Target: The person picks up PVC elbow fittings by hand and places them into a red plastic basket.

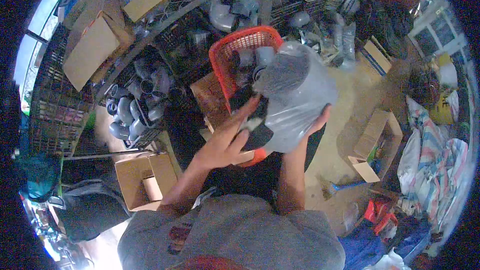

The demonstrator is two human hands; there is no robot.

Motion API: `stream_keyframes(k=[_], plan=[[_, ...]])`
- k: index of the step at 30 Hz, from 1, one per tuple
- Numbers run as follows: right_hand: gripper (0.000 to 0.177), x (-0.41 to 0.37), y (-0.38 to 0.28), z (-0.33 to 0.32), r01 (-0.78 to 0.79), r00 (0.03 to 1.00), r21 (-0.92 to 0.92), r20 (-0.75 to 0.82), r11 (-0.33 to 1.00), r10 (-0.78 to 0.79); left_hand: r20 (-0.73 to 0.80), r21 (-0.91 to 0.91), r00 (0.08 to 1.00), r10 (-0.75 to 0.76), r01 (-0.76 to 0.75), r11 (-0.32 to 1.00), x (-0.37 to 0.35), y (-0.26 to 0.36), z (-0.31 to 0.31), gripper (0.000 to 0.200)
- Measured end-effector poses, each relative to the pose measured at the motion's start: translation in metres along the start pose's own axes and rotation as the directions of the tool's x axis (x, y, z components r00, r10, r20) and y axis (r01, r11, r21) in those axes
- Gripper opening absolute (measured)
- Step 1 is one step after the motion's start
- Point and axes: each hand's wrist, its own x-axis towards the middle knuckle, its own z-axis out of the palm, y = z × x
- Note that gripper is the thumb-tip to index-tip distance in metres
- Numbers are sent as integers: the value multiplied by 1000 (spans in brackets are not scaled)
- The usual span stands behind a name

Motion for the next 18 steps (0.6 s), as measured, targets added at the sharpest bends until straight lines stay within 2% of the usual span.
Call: stream_keyframes(k=[2, 3, 6, 7, 8, 10, 12, 13, 14, 15, 16, 18], plan=[[90, 3, -6, -6, -1, 1000, -1, 14, 1000, 1, 207, -15, 971, -119, 125, 992, -27, -6, -4, 47], [90, 4, -7, -5, 0, 1000, -3, 10, 1000, 0, 203, -40, 965, -165, 177, 983, -25, 10, -11, 38], [92, 1, -4, -11, -44, 997, -25, 60, 999, 45, 189, -62, 960, -209, 224, 973, -25, 23, -45, 29], [91, 2, 5, -21, -39, 995, -15, 93, 999, 40, -21, -60, 992, -128, 126, 990, -19, 18, -47, 24], [91, 1, 12, -25, -34, 992, -5, 124, 999, 35, -74, -81, 996, 51, -57, 995, -4, 8, -52, 28], [90, -7, 21, -4, -29, 991, -40, 129, 999, 34, -33, 177, 985, 170, -162, 971, 28, 15, -52, 35], [90, -11, 23, 10, -12, 991, -72, 130, 997, 21, 91, 260, 992, 92, -113, 959, 34, 13, -26, 43], [89, -11, 22, 13, 0, 998, -40, 62, 999, 2, 31, 207, 998, 62, -67, 976, 30, 12, -19, 48], [88, -11, 21, 14, 19, 1000, -6, -7, 1000, -19, 47, 205, 997, 68, -77, 976, 26, 10, -20, 48], [89, -13, 16, 5, -27, 996, 48, 81, 998, 23, 82, 175, 997, -9, -6, 984, 19, 7, -24, 48], [89, -13, 13, -6, -20, 997, 50, 71, 999, 17, 114, 148, 989, -93, 75, 986, 10, 4, -27, 48], [91, -9, 11, -35, 18, 1000, -31, 22, 999, -17, 84, 149, 990, -114, 101, 984, -16, -13, -37, 45]])
